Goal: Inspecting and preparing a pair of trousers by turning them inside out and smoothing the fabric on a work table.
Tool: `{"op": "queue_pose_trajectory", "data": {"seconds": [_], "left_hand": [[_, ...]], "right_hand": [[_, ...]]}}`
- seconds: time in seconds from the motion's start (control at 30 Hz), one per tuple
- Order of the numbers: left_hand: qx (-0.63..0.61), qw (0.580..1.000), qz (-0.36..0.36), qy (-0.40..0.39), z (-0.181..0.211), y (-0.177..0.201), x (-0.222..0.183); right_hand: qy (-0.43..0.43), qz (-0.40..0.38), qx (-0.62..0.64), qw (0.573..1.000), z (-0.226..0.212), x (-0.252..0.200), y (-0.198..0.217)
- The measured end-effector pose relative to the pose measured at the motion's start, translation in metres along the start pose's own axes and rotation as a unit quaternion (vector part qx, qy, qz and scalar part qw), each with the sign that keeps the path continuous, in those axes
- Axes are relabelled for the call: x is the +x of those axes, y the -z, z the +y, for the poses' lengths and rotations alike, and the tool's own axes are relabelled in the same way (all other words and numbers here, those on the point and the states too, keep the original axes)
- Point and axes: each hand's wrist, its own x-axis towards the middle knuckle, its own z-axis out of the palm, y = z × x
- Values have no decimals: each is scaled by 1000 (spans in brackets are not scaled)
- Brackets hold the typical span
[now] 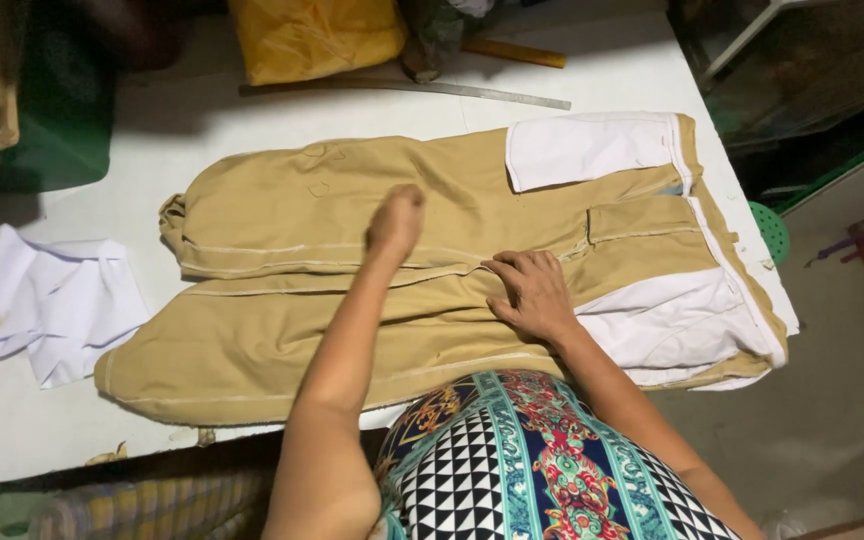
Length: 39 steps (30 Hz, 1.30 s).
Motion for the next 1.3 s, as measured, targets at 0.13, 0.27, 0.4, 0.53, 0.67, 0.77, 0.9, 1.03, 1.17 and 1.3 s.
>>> {"op": "queue_pose_trajectory", "data": {"seconds": [0.13, 0.27, 0.4, 0.53, 0.67, 0.77, 0.9, 1.03, 1.17, 1.3], "left_hand": [[-105, 957, 240, 125, -92, 70, -53], [-346, 786, 511, 30, -222, 161, -174], [-88, 663, 738, 87, -221, 208, -298], [214, 688, 687, 95, -222, 176, -351], [209, 681, 693, 114, -227, 153, -370], [190, 684, 698, 99, -225, 151, -367], [122, 713, 686, 79, -244, 157, -319], [95, 781, 617, 24, -277, 161, -214], [100, 830, 548, -31, -232, 162, -99], [93, 939, 322, 77, -148, 132, -3]], "right_hand": [[-37, -51, 41, 997, 2, 6, 6], [-51, -86, 173, 980, -8, 54, 25], [8, -61, 198, 978, -19, 124, 8], [-11, -44, 162, 986, -18, 191, -39], [-39, -26, 119, 992, 1, 222, -86], [-39, 18, 122, 992, 10, 233, -97], [-153, 1, 309, 939, -1, 223, -67], [-180, -11, 527, 831, -48, 165, -35], [-115, -125, 542, 823, -46, 86, -21], [-30, -125, 382, 915, -46, 35, -2]]}}
